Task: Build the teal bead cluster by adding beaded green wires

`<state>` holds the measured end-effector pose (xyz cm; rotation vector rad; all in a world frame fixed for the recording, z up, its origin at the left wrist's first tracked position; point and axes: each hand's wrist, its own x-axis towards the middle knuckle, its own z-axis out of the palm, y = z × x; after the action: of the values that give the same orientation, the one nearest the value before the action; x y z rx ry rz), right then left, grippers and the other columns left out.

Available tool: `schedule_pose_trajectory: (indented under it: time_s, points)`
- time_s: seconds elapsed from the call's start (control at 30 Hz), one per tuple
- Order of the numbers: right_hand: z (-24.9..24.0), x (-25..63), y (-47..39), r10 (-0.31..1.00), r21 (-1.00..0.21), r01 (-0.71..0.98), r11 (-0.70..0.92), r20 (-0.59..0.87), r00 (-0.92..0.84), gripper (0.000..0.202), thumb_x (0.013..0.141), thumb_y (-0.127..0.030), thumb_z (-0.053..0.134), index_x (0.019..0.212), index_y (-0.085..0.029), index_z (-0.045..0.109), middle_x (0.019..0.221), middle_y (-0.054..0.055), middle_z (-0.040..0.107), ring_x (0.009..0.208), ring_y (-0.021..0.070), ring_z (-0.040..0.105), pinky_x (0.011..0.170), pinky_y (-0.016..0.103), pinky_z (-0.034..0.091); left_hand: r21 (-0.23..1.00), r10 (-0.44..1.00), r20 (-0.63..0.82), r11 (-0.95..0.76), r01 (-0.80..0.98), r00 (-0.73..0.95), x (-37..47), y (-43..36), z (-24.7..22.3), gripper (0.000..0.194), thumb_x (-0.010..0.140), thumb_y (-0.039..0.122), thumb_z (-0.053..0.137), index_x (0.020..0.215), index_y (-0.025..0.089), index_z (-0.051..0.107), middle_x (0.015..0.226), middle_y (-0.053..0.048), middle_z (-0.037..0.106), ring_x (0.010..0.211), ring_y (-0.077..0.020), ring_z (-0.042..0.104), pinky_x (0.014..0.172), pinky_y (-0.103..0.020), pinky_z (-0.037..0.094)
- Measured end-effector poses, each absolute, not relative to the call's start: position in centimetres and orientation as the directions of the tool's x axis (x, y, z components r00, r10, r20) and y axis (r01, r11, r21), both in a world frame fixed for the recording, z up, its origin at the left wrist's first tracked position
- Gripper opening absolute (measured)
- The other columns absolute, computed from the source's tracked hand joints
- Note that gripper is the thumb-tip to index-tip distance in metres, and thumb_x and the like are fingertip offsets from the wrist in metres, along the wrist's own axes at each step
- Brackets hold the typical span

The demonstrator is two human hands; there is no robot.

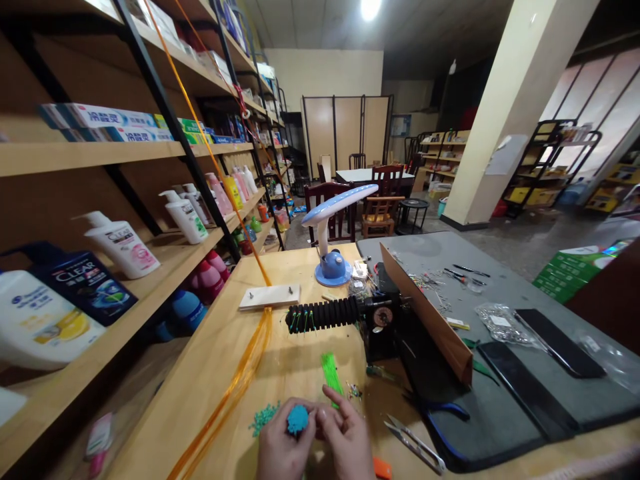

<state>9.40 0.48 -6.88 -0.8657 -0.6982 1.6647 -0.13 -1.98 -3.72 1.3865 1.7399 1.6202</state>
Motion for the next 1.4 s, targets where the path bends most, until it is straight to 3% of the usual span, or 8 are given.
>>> schedule_pose_trajectory:
  time_s: [0.5,0.63,0.73,0.87,1.13,1.17,1.27,1.4]
  points:
    - [-6.3,10.7,0.8,0.970,-0.883,-0.422,-0.207,-0.130,-0.203,0.074,0.069,-0.064,0.078,0.122,-0.014,0.069,0.084,0.013,0.077,0.080,0.0301,0.072,0.077,0.042,0.056,0.916,0.862,0.273,-0.097,0.388,-0.427,-0.4,-2.2,-2.4,0.023,0.079,0.043,0.071,0.071,0.022,0.068,0.063,-0.001,0.072,0.055,-0.0186,0.067,0.055,-0.024,0.053]
    - [-4.8,15.6,2.7,0.971,-0.974,0.116,0.196,0.176,-0.162,0.026,0.087,-0.039,0.064,0.102,-0.023,0.078,0.096,0.012,0.076,0.091,0.0311,0.068,0.081,0.039,0.052,0.894,0.870,0.287,-0.094,0.438,-0.401,-1.0,-2.1,-2.3,0.029,0.077,0.049,0.071,0.068,0.022,0.068,0.059,0.000,0.069,0.053,-0.0180,0.064,0.053,-0.024,0.050]
    - [-3.8,19.4,4.9,0.938,-0.728,0.602,0.328,0.326,-0.117,0.028,0.084,-0.017,0.057,0.103,-0.022,0.077,0.101,0.012,0.074,0.103,0.0327,0.062,0.089,0.041,0.045,0.890,0.852,0.311,-0.106,0.443,-0.421,-1.1,-2.0,-2.2,0.036,0.076,0.056,0.070,0.065,0.022,0.067,0.057,0.001,0.066,0.051,-0.0173,0.061,0.052,-0.023,0.049]
    - [-3.8,21.0,7.7,0.959,-0.495,0.829,0.261,0.232,-0.163,0.035,0.081,-0.004,0.052,0.103,-0.018,0.074,0.110,0.016,0.073,0.108,0.0330,0.057,0.091,0.043,0.040,0.879,0.861,0.329,-0.128,0.460,-0.388,-0.8,-1.7,-1.5,0.038,0.077,0.058,0.068,0.066,0.022,0.067,0.058,0.000,0.067,0.052,-0.0180,0.061,0.053,-0.024,0.049]
    - [-5.3,19.1,7.3,0.963,-0.697,0.666,0.267,0.222,-0.153,0.024,0.086,-0.021,0.053,0.102,-0.019,0.070,0.078,0.006,0.070,0.074,0.0232,0.063,0.066,0.029,0.044,0.842,0.899,0.348,-0.176,0.509,-0.265,-0.8,-0.7,0.4,0.031,0.086,0.047,0.062,0.071,0.021,0.066,0.064,-0.003,0.069,0.058,-0.0196,0.064,0.058,-0.025,0.053]
    - [-5.6,18.5,6.7,0.967,-0.757,0.602,0.253,0.216,-0.134,0.025,0.090,-0.029,0.050,0.102,-0.020,0.070,0.076,0.004,0.069,0.068,0.0201,0.061,0.063,0.027,0.043,0.835,0.905,0.350,-0.184,0.518,-0.243,-0.9,-0.6,0.5,0.029,0.087,0.046,0.061,0.072,0.021,0.066,0.065,-0.003,0.069,0.059,-0.0198,0.065,0.059,-0.025,0.053]
    - [-6.0,16.1,5.2,0.991,-0.998,-0.019,0.058,0.060,-0.116,0.044,0.086,-0.060,0.055,0.074,-0.019,0.066,0.060,-0.001,0.058,0.054,0.0144,0.049,0.052,0.023,0.036,0.808,0.913,0.364,-0.212,0.549,-0.183,-1.0,-0.3,0.5,0.025,0.088,0.041,0.061,0.074,0.021,0.067,0.067,-0.003,0.070,0.060,-0.0196,0.066,0.061,-0.025,0.054]
    - [-5.1,13.7,5.0,0.976,-0.974,-0.184,-0.129,-0.092,-0.195,0.072,0.083,-0.081,0.039,0.051,-0.019,0.054,0.043,-0.004,0.039,0.041,0.0103,0.034,0.045,0.024,0.022,0.777,0.919,0.374,-0.237,0.584,-0.124,-0.9,-0.1,0.8,0.021,0.088,0.037,0.062,0.076,0.022,0.068,0.069,-0.003,0.072,0.063,-0.0197,0.068,0.063,-0.025,0.055]
